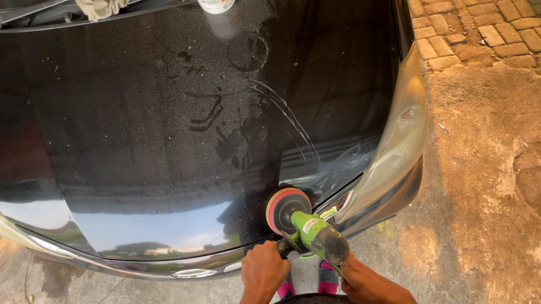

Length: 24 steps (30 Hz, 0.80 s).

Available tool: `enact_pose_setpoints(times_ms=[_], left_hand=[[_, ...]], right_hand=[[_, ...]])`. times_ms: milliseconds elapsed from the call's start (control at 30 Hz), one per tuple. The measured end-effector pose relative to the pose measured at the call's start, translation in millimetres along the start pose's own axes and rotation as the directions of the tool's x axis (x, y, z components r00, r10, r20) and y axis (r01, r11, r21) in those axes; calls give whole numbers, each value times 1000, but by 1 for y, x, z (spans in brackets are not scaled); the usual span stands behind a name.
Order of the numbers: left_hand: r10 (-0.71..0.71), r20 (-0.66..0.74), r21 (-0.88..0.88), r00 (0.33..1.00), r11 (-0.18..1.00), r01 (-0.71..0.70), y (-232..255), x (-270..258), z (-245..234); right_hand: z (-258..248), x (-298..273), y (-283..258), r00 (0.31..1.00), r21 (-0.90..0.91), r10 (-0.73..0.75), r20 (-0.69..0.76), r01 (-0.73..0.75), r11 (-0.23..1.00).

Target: The person polishes the hood of a car using a rotary polisher after applying polish by hand and from a container.

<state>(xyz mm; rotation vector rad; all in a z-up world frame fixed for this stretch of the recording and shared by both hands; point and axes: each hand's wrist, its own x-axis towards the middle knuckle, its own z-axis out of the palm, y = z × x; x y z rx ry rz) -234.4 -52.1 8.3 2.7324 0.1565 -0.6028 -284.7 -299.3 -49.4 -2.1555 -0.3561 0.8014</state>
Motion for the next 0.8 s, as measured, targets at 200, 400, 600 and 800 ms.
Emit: enact_pose_setpoints(times_ms=[200,400,600,800], left_hand=[[-84,19,-46,996,995,85,-4,-13,-4],[-114,67,-56,991,991,118,-2,-14,-2],[-10,-6,-20,1000,1000,10,20,0,11],[72,-3,-33,997,997,-72,52,18,10]], right_hand=[[7,-6,-39,951,71,-36,-306,61,996],[19,2,-52,812,99,111,-573,-67,993],[13,7,-19,731,0,83,-678,-112,994],[3,10,18,663,-83,42,-748,-156,984]])
